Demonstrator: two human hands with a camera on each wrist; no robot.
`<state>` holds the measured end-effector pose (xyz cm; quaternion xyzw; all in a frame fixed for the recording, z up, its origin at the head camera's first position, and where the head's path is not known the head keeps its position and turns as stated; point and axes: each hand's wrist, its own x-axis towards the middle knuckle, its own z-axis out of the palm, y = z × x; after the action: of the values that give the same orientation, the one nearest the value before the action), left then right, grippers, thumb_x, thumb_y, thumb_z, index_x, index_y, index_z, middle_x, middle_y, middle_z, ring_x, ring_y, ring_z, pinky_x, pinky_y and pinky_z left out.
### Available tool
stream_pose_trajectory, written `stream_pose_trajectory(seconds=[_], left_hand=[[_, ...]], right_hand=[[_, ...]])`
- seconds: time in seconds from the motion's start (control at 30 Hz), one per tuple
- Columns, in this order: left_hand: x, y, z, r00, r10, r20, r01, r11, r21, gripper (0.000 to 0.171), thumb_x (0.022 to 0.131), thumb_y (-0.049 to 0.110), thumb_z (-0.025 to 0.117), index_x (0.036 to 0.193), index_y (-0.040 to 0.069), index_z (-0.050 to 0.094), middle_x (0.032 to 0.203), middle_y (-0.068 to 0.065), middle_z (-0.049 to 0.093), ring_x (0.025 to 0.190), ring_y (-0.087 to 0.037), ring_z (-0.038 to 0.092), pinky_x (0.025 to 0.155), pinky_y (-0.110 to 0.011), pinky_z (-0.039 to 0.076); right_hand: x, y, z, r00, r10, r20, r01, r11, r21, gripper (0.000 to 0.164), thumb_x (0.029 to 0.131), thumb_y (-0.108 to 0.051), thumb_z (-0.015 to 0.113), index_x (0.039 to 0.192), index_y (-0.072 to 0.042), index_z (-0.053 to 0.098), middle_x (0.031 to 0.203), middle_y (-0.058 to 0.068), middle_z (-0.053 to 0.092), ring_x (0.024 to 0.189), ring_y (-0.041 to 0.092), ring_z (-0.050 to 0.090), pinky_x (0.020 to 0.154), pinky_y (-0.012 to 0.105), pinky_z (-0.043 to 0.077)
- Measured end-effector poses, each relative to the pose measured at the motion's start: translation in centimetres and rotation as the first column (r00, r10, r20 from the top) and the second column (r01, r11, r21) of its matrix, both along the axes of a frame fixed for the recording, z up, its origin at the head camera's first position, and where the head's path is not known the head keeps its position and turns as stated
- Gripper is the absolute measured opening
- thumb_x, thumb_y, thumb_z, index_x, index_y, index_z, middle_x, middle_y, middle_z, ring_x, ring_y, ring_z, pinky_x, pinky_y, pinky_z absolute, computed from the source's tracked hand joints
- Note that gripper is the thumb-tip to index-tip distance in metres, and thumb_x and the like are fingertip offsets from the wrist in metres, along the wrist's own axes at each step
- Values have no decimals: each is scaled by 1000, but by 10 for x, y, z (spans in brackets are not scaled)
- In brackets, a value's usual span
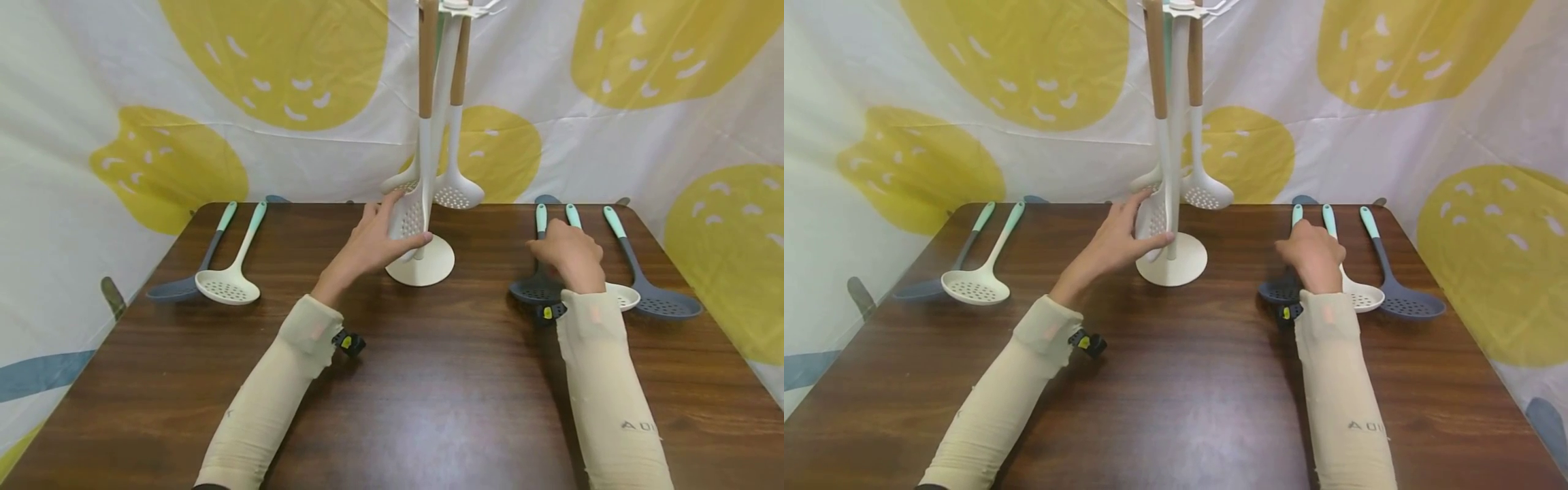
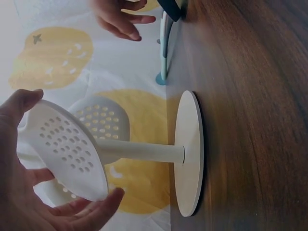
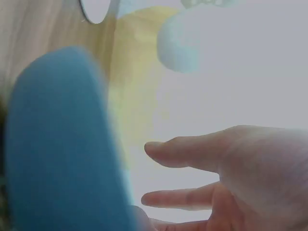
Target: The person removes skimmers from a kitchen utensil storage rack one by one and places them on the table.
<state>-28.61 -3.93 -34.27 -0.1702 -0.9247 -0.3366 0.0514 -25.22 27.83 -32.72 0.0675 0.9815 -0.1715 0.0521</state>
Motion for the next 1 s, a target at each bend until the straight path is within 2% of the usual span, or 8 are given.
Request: stream_pose_trajectory(seconds=[0.1,0.2,0.33,0.53,0.7,0.8,0.83,1.0], left_hand=[[0,1,0,1000,-3,-12,3,1000,-2,103,65,82,55,151,34,23,132,-10,35,102,-21,48,82,-39,42],[-1,1,-1,1000,-6,-31,6,1000,-7,101,66,81,55,150,33,26,131,-9,36,102,-20,47,82,-39,42],[-1,2,-2,999,-2,-54,1,1000,-10,99,66,81,54,149,34,27,130,-8,38,100,-20,47,80,-40,42],[-2,2,-4,996,-3,-86,3,1000,1,97,67,80,55,148,33,30,129,-8,39,100,-20,46,79,-40,41],[-2,2,-5,995,0,-103,1,1000,12,95,68,79,56,148,32,32,132,-8,39,103,-20,45,81,-40,40],[-2,1,-4,994,-4,-108,7,1000,26,94,69,78,56,147,31,33,130,-7,40,103,-22,46,80,-40,40],[-2,1,-4,994,-4,-110,7,1000,29,94,69,78,56,147,31,33,130,-7,41,102,-22,47,79,-39,40],[-2,1,-4,990,-1,-138,7,999,44,92,70,76,57,147,32,34,126,-7,43,101,-22,48,78,-37,40]], right_hand=[[2,-3,5,1000,19,1,-19,1000,-3,47,95,-44,48,109,0,54,84,15,59,73,33,56,74,59,37],[3,-5,9,999,43,-5,-43,999,-4,54,95,-48,47,119,0,51,91,15,57,71,32,57,69,55,39],[3,-8,11,997,73,-27,-73,997,-23,59,95,-48,47,129,0,46,88,14,59,64,28,58,60,46,41],[1,-15,12,990,99,-105,-103,994,-28,62,95,-47,47,138,-1,41,98,15,60,79,31,58,66,53,42],[-1,-20,13,984,94,-150,-104,993,-61,65,95,-53,44,140,-7,41,75,11,60,64,27,56,59,43,41],[-2,-22,13,974,90,-208,-108,991,-74,64,95,-54,42,140,-8,42,70,9,59,63,25,55,59,43,40],[-1,-23,14,969,88,-230,-108,991,-75,63,95,-53,42,139,-7,43,72,9,60,64,26,55,60,44,41],[-1,-26,16,940,58,-337,-101,989,-112,59,96,-50,42,139,-10,44,100,11,66,79,29,58,67,49,42]])
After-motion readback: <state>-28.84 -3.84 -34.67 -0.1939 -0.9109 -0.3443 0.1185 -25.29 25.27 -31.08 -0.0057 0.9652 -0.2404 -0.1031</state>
